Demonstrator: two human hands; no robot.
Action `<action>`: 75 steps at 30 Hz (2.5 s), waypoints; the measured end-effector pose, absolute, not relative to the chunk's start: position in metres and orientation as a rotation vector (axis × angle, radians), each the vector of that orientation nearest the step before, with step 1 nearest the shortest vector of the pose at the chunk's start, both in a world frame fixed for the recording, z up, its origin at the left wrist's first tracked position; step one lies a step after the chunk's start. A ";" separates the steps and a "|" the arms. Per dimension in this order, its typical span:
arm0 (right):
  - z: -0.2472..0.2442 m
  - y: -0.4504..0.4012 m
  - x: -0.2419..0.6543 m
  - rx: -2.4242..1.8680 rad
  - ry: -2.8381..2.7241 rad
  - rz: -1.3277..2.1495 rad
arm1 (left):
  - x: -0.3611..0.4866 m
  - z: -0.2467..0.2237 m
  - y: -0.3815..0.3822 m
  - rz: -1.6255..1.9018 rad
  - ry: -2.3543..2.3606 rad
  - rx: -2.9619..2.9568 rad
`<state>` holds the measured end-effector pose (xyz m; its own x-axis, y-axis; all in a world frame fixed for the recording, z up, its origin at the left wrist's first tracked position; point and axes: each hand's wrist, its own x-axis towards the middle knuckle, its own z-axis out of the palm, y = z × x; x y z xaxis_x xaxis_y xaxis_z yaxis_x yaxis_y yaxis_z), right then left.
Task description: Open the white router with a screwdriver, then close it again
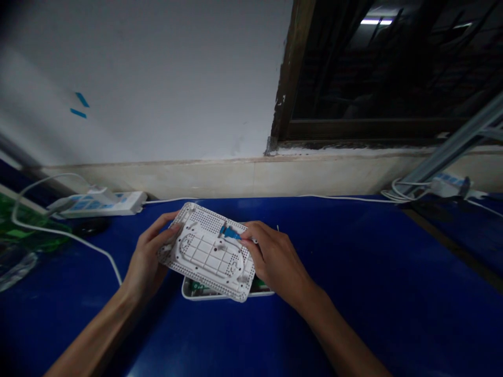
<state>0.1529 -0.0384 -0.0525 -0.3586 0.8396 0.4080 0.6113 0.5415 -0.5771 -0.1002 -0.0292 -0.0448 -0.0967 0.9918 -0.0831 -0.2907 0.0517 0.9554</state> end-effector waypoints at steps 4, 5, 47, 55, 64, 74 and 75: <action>-0.052 -0.038 0.151 -1.237 -2.173 0.387 | -0.100 -0.044 -0.031 1.365 1.121 0.929; -0.052 -0.038 0.150 -1.259 -2.193 0.375 | -0.099 -0.044 -0.031 1.363 1.123 0.934; -0.071 -0.032 0.139 -1.134 -1.688 0.662 | -0.089 -0.039 -0.041 1.449 0.796 1.062; -0.062 -0.033 0.172 -1.027 -2.021 -0.298 | -0.092 -0.031 -0.036 1.197 0.776 0.760; -0.037 -0.045 0.180 -0.944 -2.343 -0.115 | -0.091 -0.037 -0.034 1.128 0.921 0.626; -0.035 -0.057 0.179 -1.093 -2.507 0.441 | -0.082 -0.036 -0.044 1.110 0.937 0.823; -0.036 -0.057 0.179 -1.107 -2.509 0.441 | -0.082 -0.036 -0.044 1.109 0.938 0.839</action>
